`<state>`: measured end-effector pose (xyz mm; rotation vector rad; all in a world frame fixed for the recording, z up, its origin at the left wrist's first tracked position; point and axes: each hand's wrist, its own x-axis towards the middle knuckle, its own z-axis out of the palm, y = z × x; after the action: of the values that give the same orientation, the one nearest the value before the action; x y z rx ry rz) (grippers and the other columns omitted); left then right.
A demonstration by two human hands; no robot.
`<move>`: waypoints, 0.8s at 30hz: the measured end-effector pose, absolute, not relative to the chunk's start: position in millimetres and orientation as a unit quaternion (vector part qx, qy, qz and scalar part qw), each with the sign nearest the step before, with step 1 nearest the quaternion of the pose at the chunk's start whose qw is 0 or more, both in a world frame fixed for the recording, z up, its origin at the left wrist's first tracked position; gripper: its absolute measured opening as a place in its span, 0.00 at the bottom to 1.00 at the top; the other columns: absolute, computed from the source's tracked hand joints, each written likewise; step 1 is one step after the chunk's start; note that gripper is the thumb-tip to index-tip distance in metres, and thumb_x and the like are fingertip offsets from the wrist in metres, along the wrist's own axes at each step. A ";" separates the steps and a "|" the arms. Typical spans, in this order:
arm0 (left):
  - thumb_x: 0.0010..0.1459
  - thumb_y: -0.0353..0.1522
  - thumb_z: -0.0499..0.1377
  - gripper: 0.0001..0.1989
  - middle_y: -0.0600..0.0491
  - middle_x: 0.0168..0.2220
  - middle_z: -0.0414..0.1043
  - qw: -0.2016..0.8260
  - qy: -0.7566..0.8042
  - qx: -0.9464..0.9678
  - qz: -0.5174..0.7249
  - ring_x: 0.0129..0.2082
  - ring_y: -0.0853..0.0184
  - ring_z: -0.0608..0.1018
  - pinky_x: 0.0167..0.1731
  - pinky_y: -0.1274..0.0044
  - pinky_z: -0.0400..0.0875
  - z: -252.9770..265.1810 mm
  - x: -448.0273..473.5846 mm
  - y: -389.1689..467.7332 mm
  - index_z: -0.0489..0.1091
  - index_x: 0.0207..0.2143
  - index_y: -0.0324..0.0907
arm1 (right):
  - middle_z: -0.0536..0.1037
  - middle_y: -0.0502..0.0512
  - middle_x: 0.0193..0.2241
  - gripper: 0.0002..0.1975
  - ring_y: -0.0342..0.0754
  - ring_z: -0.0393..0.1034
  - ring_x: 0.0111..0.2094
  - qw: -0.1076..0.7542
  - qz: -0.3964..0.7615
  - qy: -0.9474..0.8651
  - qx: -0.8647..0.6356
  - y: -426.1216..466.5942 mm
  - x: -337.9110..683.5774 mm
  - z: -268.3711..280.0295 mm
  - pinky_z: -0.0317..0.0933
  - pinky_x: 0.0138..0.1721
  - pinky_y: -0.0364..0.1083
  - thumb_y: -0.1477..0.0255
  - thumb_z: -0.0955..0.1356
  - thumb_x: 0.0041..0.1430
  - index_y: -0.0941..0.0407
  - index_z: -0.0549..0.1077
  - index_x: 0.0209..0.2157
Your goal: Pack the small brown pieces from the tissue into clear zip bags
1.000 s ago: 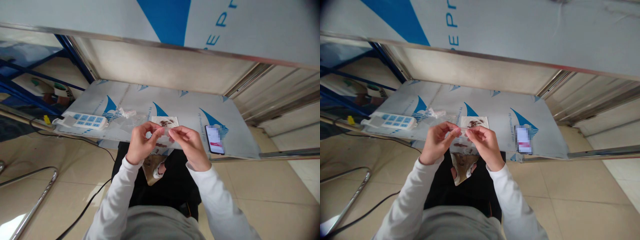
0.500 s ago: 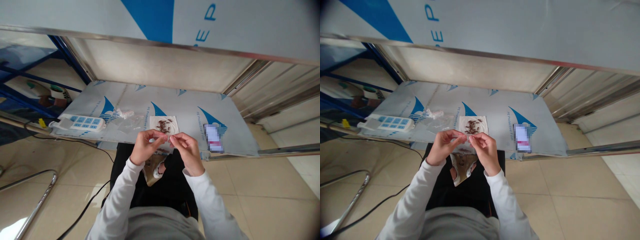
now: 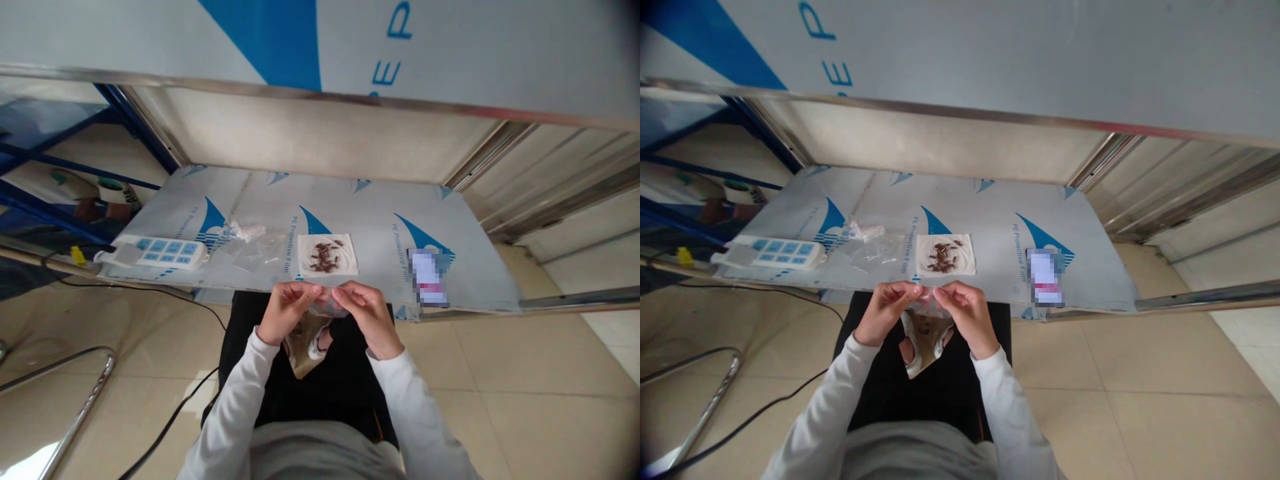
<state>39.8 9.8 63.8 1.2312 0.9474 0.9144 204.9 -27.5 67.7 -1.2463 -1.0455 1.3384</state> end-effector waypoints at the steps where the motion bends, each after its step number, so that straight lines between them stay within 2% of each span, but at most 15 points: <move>1: 0.56 0.41 0.61 0.16 0.48 0.27 0.80 0.614 0.420 0.539 0.395 0.28 0.64 0.80 0.33 0.74 0.74 60.4 39.9 9.0 0.78 0.29 0.37 | 0.79 0.54 0.28 0.12 0.47 0.72 0.32 0.480 0.566 -0.436 -0.509 -28.4 207.1 67.0 0.65 0.39 0.46 0.62 0.70 0.55 0.58 0.77 0.30; 3: 0.56 0.42 0.60 0.17 0.48 0.28 0.80 0.588 0.435 0.566 0.380 0.29 0.63 0.80 0.34 0.74 0.74 52.6 41.4 8.8 0.79 0.29 0.37 | 0.80 0.56 0.31 0.15 0.49 0.73 0.33 0.453 0.577 -0.447 -0.513 -28.4 213.2 65.5 0.66 0.40 0.48 0.61 0.70 0.56 0.59 0.78 0.34; 6: 0.60 0.44 0.54 0.21 0.48 0.31 0.81 0.540 0.459 0.606 0.362 0.32 0.62 0.81 0.36 0.75 0.73 39.1 40.9 16.7 0.79 0.33 0.37 | 0.81 0.58 0.31 0.19 0.48 0.74 0.29 0.451 0.540 -0.437 -0.560 -17.2 232.1 59.4 0.68 0.35 0.48 0.59 0.71 0.53 0.61 0.78 0.37; 8: 0.63 0.44 0.50 0.23 0.48 0.34 0.81 0.468 0.518 0.622 0.354 0.32 0.64 0.81 0.36 0.76 0.73 29.4 33.1 29.5 0.78 0.37 0.38 | 0.81 0.60 0.32 0.24 0.48 0.73 0.26 0.463 0.479 -0.429 -0.610 1.1 254.1 50.8 0.68 0.32 0.48 0.57 0.71 0.52 0.61 0.76 0.42; 11: 0.61 0.43 0.53 0.19 0.49 0.33 0.80 0.297 0.653 0.623 0.311 0.31 0.65 0.80 0.35 0.77 0.71 15.3 8.1 57.3 0.77 0.39 0.40 | 0.81 0.61 0.33 0.29 0.48 0.73 0.25 0.428 0.317 -0.452 -0.716 39.9 297.3 31.9 0.68 0.30 0.48 0.55 0.68 0.53 0.62 0.71 0.50; 13: 0.59 0.40 0.54 0.18 0.46 0.33 0.80 0.240 0.705 0.595 0.303 0.31 0.64 0.80 0.36 0.75 0.71 7.4 -11.7 78.7 0.75 0.43 0.37 | 0.80 0.64 0.33 0.28 0.52 0.74 0.28 0.379 0.215 -0.460 -0.774 65.1 324.5 19.5 0.68 0.34 0.51 0.55 0.66 0.55 0.63 0.72 0.48; 15: 0.59 0.39 0.54 0.19 0.44 0.35 0.79 0.191 0.745 0.569 0.291 0.33 0.62 0.79 0.39 0.73 0.70 1.4 -28.5 100.5 0.73 0.47 0.36 | 0.79 0.69 0.36 0.27 0.58 0.73 0.38 0.354 0.158 -0.457 -0.800 83.7 342.7 10.3 0.64 0.43 0.56 0.56 0.66 0.54 0.65 0.72 0.46; 18: 0.60 0.38 0.53 0.24 0.42 0.38 0.78 0.147 0.778 0.549 0.267 0.40 0.57 0.79 0.43 0.70 0.68 -3.7 -43.6 132.6 0.65 0.56 0.35 | 0.74 0.76 0.45 0.29 0.65 0.64 0.51 0.336 0.089 -0.461 -0.817 94.7 347.4 3.1 0.53 0.53 0.62 0.59 0.66 0.54 0.68 0.69 0.49; 20: 0.58 0.37 0.56 0.24 0.43 0.36 0.79 0.145 0.778 0.561 0.243 0.40 0.55 0.78 0.42 0.69 0.67 -4.8 -48.2 151.9 0.65 0.57 0.38 | 0.72 0.75 0.47 0.27 0.64 0.62 0.53 0.320 0.036 -0.493 -0.808 92.0 337.8 0.5 0.51 0.55 0.62 0.60 0.64 0.56 0.67 0.69 0.50; 24: 0.57 0.34 0.58 0.16 0.44 0.35 0.79 0.146 0.759 0.599 0.210 0.40 0.56 0.78 0.40 0.71 0.67 -1.0 -52.4 173.4 0.74 0.47 0.41 | 0.74 0.71 0.44 0.23 0.60 0.66 0.47 0.336 0.000 -0.571 -0.749 75.5 302.6 -1.0 0.56 0.52 0.59 0.63 0.63 0.56 0.63 0.72 0.47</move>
<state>-52.4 173.4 -1.0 1.7252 2.1852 0.6047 302.6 75.5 -1.0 -1.9535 -1.4875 0.0001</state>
